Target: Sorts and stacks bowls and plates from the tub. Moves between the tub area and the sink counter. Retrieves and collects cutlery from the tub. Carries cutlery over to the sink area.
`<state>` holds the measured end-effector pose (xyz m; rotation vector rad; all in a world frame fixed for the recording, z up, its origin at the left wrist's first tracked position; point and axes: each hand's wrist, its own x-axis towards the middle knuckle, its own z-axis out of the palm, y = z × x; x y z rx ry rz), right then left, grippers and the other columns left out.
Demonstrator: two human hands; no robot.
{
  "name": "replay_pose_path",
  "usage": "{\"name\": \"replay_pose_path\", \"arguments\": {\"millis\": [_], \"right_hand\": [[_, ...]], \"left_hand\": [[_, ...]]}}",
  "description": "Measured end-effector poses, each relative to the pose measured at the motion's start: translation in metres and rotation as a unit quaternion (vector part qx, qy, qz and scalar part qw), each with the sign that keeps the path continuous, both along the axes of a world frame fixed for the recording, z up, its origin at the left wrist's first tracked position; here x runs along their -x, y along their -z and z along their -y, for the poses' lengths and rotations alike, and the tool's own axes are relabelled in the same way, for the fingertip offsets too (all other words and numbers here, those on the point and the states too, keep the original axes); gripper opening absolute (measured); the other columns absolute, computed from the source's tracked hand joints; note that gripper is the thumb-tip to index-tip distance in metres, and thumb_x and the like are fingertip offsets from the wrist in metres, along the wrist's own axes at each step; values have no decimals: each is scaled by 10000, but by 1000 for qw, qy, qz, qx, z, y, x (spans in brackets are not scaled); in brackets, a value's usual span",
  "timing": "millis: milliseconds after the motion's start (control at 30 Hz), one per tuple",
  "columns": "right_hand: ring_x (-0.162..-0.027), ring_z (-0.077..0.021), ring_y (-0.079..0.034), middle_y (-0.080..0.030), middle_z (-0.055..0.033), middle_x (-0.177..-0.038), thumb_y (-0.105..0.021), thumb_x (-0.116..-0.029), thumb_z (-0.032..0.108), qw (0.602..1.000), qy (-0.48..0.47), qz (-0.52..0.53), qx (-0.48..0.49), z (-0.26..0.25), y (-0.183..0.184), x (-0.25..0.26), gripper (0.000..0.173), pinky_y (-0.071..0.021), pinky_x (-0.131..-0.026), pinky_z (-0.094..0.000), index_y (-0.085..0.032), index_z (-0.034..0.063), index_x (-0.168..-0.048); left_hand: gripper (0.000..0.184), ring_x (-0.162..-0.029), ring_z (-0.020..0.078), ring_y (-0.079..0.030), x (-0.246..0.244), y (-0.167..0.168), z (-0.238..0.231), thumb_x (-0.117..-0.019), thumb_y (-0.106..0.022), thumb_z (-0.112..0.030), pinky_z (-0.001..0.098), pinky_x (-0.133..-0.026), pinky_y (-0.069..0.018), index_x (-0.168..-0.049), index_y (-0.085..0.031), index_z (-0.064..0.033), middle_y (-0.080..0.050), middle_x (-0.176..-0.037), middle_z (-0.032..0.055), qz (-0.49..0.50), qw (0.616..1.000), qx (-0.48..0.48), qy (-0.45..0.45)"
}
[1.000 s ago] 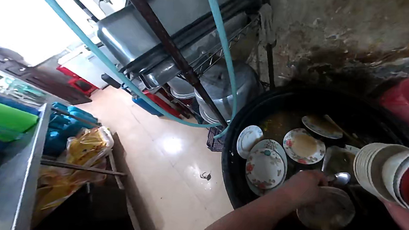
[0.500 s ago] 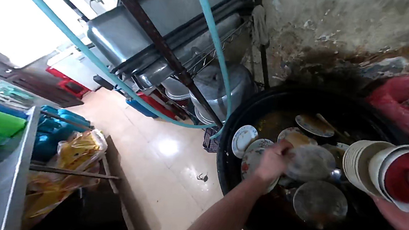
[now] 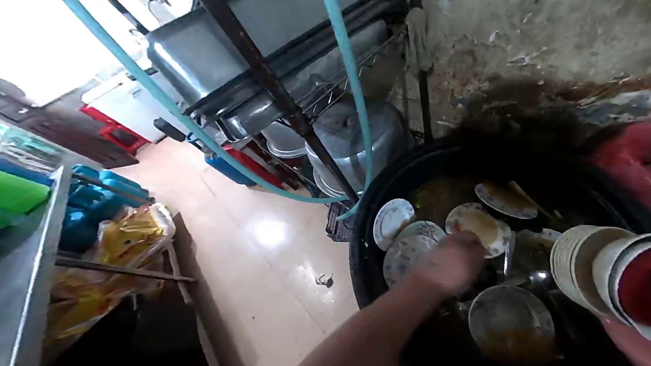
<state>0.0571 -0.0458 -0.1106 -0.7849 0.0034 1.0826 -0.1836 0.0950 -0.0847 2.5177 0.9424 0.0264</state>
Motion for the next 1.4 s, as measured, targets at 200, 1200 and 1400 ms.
{"name": "replay_pose_path", "arguments": {"millis": [200, 1200, 1400], "right_hand": [[-1062, -165, -689, -700, -40, -1128, -344, -1090, 367, 1000, -4, 1, -8, 1, -7, 1, 349, -598, -890, -468, -576, 172, -1263], [-1060, -135, -697, -716, -40, -1119, -331, -1090, 302, 998, -12, 9, -60, 2, 0, -2, 341, -608, -904, -417, -605, 165, -1239], [-1077, -136, -696, -722, -46, -1121, -256, -1104, 269, 998, -27, 9, -57, 1, -12, 2, 385, -594, -942, -406, -591, 135, -1238]], "left_hand": [[373, -1273, 385, -580, -41, -7, 65, -1020, -542, -81, 537, -997, -537, -1391, -580, -77, -539, -1449, 189, -66, 986, 152, 27], [259, -1075, 345, -677, -3, -59, -120, -1037, -607, -182, 562, -962, -529, -1242, -651, -30, -693, -1148, 210, 38, 972, 112, -202], [254, -1209, 283, -629, 56, -43, -111, -977, -686, -135, 506, -1078, -474, -1220, -740, -83, -679, -1275, 144, -121, 978, 167, -10]]}}
